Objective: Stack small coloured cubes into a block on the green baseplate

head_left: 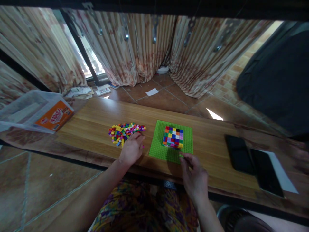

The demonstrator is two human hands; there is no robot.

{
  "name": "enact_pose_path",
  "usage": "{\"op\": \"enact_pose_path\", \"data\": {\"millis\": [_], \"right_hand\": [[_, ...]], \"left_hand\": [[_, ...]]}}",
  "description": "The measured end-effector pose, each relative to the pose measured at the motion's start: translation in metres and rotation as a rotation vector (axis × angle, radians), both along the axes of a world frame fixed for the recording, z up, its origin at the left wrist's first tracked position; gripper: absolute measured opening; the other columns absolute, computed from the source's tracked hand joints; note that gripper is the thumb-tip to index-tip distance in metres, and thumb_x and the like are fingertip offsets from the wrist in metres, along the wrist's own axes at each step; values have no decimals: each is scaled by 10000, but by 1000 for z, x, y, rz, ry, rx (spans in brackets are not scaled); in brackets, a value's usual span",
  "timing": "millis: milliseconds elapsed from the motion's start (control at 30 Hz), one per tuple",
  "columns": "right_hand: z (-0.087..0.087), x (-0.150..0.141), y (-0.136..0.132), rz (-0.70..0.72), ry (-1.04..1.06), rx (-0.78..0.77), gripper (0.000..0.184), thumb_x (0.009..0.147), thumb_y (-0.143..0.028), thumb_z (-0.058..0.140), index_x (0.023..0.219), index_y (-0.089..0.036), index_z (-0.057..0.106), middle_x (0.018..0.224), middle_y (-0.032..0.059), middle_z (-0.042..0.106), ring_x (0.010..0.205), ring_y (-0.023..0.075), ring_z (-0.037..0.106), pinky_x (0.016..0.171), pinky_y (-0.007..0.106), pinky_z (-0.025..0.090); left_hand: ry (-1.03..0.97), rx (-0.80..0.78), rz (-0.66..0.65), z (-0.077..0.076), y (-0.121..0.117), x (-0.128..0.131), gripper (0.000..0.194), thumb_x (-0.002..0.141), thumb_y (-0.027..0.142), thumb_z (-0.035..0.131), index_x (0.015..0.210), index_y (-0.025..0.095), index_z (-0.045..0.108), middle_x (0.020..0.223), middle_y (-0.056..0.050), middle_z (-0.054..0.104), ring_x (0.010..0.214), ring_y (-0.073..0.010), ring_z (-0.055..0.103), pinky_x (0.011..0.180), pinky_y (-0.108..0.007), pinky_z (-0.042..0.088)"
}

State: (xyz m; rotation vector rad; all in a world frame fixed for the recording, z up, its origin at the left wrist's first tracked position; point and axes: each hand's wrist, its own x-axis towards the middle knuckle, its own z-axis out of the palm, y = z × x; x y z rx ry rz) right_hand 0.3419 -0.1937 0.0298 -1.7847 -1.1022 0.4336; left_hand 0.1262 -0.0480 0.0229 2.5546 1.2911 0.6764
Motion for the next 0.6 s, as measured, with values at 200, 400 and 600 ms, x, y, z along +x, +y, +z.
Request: {"op": "enact_pose_path", "data": {"millis": [200,400,600], "right_hand": [[1,-1,25,-117,-223,237,156,850,-371,649,853,-243,737,1148,74,611,1084,225,563,937,430,456],[-16,1,39,-103,-188,240,145,845,-344,664,873,-233,753,1231,87,570,1159,234,519,944,430,446],[-22,2,40,-111,-177,267,145,862,-328,641,903,-237,745,1238,84,573,1155,222,532,934,415,467]], "left_hand": [[-134,-10,-42,16,-27,29,286,865,117,494,1097,206,636,1110,-68,625,1037,-199,601,937,-363,526],[-217,-48,-107,16,-43,63,320,867,167,529,1173,216,610,1149,-76,597,1085,-205,580,947,-360,523],[-259,-42,-183,12,-40,76,303,888,170,504,1167,220,611,1172,-71,569,1089,-182,566,955,-327,514]]}}
